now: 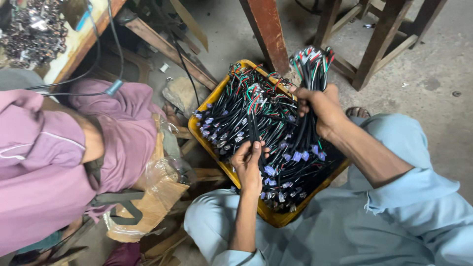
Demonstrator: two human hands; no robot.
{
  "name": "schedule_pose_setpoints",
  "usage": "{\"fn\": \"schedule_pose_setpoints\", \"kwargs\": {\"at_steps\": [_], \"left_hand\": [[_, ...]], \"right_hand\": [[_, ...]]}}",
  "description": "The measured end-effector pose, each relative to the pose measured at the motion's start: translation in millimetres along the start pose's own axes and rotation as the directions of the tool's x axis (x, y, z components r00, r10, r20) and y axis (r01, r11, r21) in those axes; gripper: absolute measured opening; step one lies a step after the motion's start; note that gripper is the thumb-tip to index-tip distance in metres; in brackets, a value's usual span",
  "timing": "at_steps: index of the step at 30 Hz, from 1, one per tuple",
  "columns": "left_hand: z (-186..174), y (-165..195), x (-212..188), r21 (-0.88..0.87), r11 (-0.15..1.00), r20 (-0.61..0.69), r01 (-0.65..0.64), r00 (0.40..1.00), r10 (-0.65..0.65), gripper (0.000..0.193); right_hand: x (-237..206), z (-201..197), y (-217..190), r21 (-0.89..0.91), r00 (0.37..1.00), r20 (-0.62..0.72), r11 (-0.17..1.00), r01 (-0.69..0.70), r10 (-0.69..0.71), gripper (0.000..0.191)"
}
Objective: The person sits on the floor beside a yellow tray filled with wire harnesses and gathers handfuls of the cables, aligning the connectors and arranging the bundled harnesses back into the tray. They repeatedly pull groups of harnesses together, straighten them, and set the gathered bundles down in the tray.
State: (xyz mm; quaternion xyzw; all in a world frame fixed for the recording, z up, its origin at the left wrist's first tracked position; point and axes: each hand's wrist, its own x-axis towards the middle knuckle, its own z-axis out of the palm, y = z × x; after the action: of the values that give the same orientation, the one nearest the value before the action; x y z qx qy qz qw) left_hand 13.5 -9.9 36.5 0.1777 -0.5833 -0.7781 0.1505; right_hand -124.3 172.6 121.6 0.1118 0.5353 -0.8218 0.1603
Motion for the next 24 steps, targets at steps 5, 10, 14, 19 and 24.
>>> {"fn": "schedule_pose_setpoints", "kwargs": {"at_steps": [5,10,14,19,24], "left_hand": [[1.9,10.2,-2.6,-0.132,0.989,-0.02,0.071,0.997,-0.074,0.023],[13.3,16.0,7.2,-0.135,0.986,-0.047,0.103,0.993,-0.11,0.024],[19.6,19.0,13.0,-0.102,0.993,-0.014,0.056,0.998,-0.058,0.023],[37.8,11.2,20.4,-0.106,0.994,0.03,-0.012,0.999,0.015,0.019],[63.4,6.8,20.8,-0.065,0.996,0.033,-0.057,0.998,0.059,0.014]], "right_hand": [[-4.7,-2.0,12.4,0.142,0.989,0.104,0.983,-0.119,0.104,0.017],[23.0,-10.6,19.9,0.332,0.956,0.249,0.913,-0.236,0.157,0.002],[34.3,-15.9,23.6,0.288,0.963,0.231,0.935,-0.206,0.141,0.004],[37.4,-14.5,12.8,0.181,0.975,0.182,0.97,-0.159,0.126,0.007],[22.5,-10.3,-5.4,0.108,0.976,0.189,0.986,-0.126,0.104,0.019]]}}
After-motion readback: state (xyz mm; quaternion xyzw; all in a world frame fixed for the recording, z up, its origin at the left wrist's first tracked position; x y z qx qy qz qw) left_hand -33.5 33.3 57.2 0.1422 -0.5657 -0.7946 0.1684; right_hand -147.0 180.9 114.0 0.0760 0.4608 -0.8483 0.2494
